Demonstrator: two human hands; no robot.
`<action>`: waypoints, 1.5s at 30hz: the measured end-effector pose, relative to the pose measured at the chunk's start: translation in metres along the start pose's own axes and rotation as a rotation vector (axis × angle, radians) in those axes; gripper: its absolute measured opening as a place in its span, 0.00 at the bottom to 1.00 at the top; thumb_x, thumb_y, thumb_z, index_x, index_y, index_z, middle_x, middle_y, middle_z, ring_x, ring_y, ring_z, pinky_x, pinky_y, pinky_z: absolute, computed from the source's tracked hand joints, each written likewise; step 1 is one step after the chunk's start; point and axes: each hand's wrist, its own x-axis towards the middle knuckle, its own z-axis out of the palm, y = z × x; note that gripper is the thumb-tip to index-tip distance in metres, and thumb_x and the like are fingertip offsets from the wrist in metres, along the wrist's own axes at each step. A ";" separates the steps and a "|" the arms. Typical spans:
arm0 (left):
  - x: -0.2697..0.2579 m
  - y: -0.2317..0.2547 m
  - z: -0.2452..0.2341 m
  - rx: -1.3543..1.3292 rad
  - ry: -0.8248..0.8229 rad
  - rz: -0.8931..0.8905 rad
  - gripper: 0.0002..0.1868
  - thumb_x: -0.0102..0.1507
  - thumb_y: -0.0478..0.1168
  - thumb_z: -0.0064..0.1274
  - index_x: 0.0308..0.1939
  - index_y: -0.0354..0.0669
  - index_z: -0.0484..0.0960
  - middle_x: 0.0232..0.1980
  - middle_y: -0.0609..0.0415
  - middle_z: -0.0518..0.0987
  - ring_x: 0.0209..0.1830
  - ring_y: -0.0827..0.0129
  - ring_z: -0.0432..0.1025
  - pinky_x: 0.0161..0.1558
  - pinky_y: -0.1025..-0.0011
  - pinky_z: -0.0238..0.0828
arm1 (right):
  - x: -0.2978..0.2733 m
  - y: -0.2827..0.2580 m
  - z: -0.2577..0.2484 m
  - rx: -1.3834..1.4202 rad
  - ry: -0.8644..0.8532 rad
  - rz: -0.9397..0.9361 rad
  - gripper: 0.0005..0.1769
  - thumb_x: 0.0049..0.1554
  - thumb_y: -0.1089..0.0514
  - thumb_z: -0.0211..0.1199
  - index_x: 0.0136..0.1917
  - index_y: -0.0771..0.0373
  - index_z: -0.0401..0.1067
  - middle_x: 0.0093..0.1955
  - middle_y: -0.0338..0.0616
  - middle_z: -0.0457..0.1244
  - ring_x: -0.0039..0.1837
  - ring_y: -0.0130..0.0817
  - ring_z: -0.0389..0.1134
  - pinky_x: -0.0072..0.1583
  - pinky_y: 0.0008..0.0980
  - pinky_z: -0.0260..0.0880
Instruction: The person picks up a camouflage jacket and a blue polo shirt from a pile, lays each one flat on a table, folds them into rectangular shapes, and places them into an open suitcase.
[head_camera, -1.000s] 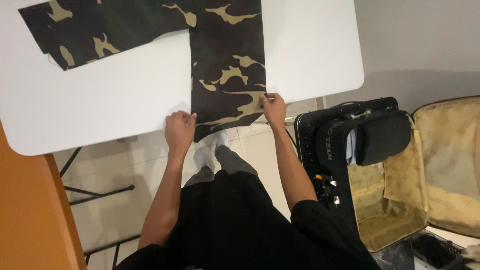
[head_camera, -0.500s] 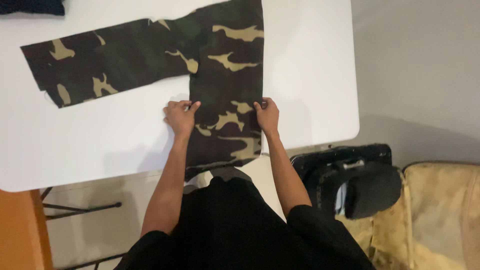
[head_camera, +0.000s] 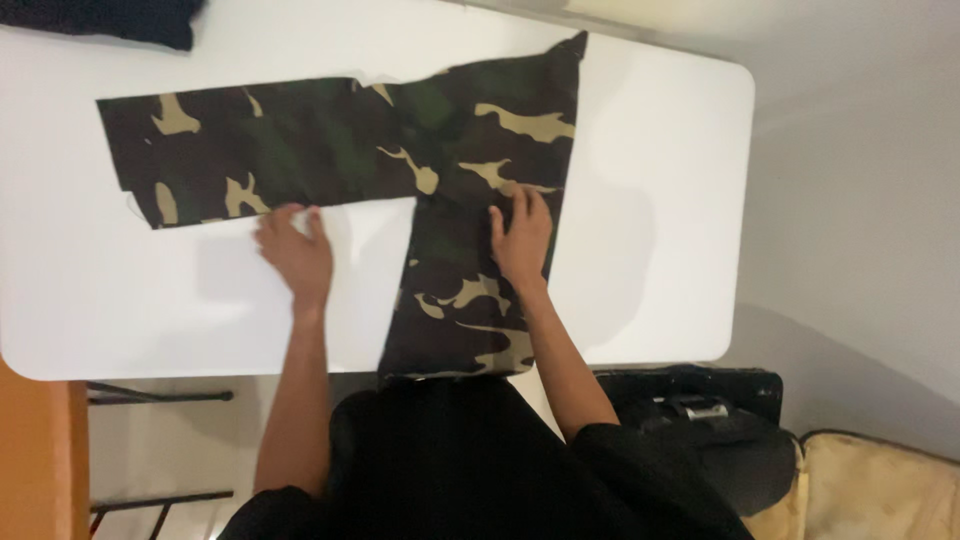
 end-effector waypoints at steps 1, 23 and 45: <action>0.017 -0.007 -0.013 0.021 0.005 0.008 0.14 0.72 0.43 0.56 0.55 0.37 0.77 0.59 0.41 0.72 0.62 0.46 0.64 0.62 0.44 0.57 | 0.006 -0.009 0.010 0.005 -0.016 -0.037 0.28 0.65 0.49 0.63 0.73 0.62 0.62 0.74 0.59 0.58 0.76 0.56 0.57 0.74 0.52 0.57; 0.124 -0.099 -0.093 0.481 -0.249 0.103 0.38 0.77 0.65 0.35 0.80 0.39 0.62 0.82 0.38 0.57 0.81 0.46 0.52 0.70 0.34 0.48 | 0.071 -0.085 0.101 -0.162 -0.217 0.365 0.35 0.69 0.34 0.39 0.83 0.47 0.50 0.86 0.46 0.42 0.86 0.56 0.35 0.78 0.69 0.32; 0.170 -0.108 -0.149 -0.193 -0.109 -0.065 0.14 0.66 0.39 0.69 0.45 0.37 0.80 0.42 0.48 0.84 0.41 0.62 0.78 0.45 0.65 0.75 | 0.128 -0.158 0.117 -0.059 -0.319 -0.325 0.28 0.66 0.53 0.59 0.78 0.45 0.61 0.80 0.48 0.52 0.84 0.54 0.44 0.74 0.76 0.43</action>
